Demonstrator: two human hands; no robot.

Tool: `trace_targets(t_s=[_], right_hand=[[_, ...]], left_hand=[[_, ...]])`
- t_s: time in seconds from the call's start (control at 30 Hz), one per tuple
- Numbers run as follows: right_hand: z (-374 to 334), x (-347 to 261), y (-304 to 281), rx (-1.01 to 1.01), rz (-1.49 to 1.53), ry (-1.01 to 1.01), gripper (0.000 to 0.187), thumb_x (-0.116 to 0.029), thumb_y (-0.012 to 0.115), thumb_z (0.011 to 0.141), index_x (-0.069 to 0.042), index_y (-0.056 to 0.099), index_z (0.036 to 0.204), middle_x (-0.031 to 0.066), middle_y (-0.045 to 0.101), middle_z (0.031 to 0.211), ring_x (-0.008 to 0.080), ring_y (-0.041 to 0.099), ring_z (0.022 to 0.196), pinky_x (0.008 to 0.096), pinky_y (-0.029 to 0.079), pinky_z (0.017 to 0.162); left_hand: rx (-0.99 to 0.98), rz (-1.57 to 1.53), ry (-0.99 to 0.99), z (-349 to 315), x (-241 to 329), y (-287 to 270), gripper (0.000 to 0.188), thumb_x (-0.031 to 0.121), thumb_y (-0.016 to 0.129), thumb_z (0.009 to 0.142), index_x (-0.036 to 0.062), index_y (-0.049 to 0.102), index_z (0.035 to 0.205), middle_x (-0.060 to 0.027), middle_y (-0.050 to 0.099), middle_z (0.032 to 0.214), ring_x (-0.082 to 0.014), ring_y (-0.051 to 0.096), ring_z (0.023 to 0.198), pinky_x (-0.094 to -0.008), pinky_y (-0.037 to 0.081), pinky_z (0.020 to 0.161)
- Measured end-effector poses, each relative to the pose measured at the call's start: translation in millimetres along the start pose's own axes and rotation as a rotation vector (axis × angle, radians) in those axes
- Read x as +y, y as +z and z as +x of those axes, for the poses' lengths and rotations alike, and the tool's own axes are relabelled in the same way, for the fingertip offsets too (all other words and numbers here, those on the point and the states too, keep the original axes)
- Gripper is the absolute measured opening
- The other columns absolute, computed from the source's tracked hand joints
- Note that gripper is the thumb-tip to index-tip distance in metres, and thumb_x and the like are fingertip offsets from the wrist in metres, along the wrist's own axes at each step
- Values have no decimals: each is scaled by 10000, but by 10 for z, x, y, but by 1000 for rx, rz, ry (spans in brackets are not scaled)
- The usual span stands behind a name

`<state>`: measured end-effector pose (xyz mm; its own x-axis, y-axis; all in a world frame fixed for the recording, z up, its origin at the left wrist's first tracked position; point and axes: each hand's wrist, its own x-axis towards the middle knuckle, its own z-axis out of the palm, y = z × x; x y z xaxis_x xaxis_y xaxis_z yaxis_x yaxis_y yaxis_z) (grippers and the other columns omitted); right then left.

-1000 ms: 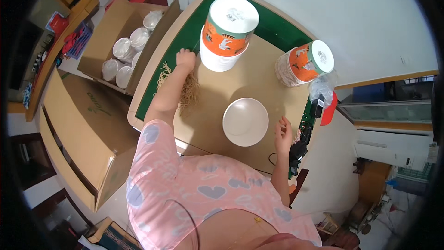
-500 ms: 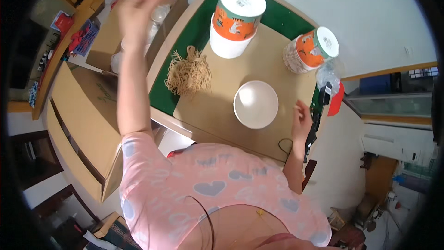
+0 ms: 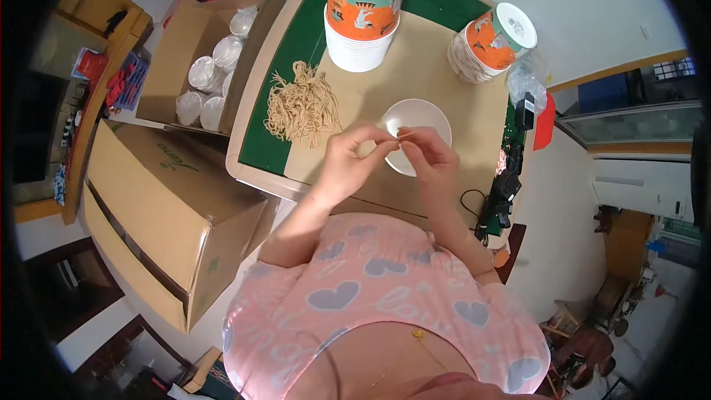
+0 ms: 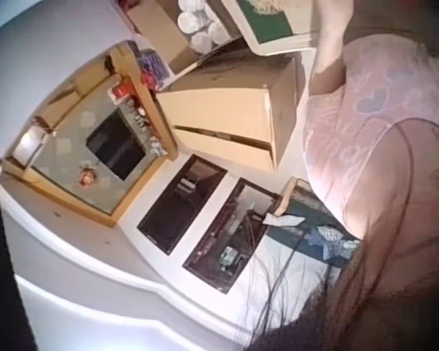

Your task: Placing rubber bands around plastic bowls for organization or packaging.

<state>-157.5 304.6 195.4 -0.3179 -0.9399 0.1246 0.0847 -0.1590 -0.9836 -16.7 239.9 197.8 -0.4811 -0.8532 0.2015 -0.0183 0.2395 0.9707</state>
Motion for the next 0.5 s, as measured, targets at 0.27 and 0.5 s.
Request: trace_targets(t_s=[0.27, 0.5], right_hand=[[-62, 199, 9, 16, -66, 37, 90, -7, 554, 865, 12, 574, 950, 104, 595, 955, 168, 589, 890, 258, 485, 800], [-41, -265, -453, -26, 618, 173, 48, -97, 508, 914, -68, 546, 913, -3, 509, 645, 75, 469, 561, 179, 339, 501]], left_hand=[[67, 82, -48, -168, -199, 131, 79, 32, 685, 749, 27, 661, 824, -84, 623, 791, -213, 590, 742, -303, 468, 667], [-309, 638, -184, -584, -821, -106, 51, 68, 658, 741, 38, 661, 783, -116, 633, 750, -305, 583, 777, -403, 462, 705]])
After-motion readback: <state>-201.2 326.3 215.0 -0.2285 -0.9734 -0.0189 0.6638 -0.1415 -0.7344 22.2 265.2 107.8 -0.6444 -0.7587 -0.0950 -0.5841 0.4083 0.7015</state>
